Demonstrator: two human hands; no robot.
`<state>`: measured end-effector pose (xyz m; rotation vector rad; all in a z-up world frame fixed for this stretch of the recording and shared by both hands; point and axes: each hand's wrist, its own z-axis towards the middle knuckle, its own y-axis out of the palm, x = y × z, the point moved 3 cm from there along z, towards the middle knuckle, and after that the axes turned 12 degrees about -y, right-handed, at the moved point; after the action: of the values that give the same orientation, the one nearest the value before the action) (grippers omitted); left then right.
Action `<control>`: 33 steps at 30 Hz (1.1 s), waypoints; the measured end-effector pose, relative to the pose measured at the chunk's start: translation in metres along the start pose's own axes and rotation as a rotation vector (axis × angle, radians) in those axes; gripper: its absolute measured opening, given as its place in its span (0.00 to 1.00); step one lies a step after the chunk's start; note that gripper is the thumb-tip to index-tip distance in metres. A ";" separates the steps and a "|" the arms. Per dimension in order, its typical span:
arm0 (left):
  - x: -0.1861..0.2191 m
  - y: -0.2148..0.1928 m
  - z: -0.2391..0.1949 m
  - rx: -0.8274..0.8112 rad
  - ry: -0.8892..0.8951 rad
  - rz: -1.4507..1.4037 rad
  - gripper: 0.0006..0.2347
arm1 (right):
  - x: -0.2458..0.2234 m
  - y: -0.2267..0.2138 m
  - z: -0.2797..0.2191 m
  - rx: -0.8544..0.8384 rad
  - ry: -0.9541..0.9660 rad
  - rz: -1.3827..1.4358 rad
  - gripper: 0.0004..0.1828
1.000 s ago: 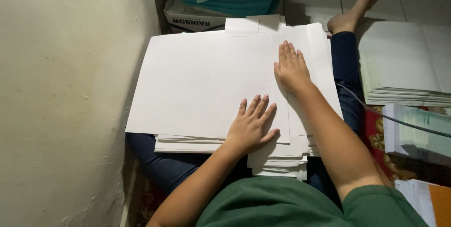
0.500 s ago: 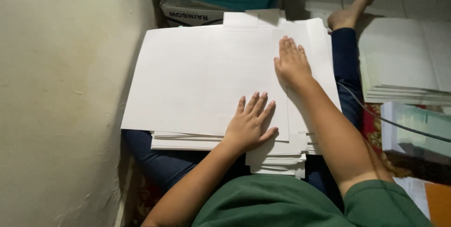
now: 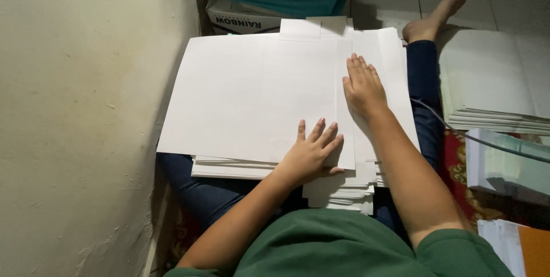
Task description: Folding large white paper sheets and stacking them on the floor.
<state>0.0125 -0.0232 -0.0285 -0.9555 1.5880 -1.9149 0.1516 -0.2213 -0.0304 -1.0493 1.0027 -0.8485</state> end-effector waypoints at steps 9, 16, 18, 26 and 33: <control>-0.008 0.002 -0.016 0.581 0.048 -0.137 0.17 | 0.038 0.005 -0.008 0.444 0.056 0.541 0.25; 0.008 -0.133 -0.059 0.800 -0.005 -0.525 0.10 | 0.057 -0.002 0.000 0.621 0.001 0.975 0.26; 0.012 -0.158 -0.078 0.716 0.072 -0.915 0.11 | -0.019 -0.058 -0.031 0.676 0.040 1.375 0.24; -0.078 -0.146 -0.136 0.906 -0.416 -1.020 0.08 | 0.057 -0.010 -0.079 1.033 0.216 1.395 0.18; -0.124 -0.156 -0.073 0.973 -0.594 -1.279 0.05 | 0.036 -0.026 -0.105 0.714 0.307 0.579 0.20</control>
<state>0.0490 0.1487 0.0907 -1.9243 -0.5407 -2.2612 0.0615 -0.2918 -0.0321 -0.0069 1.0597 -0.7934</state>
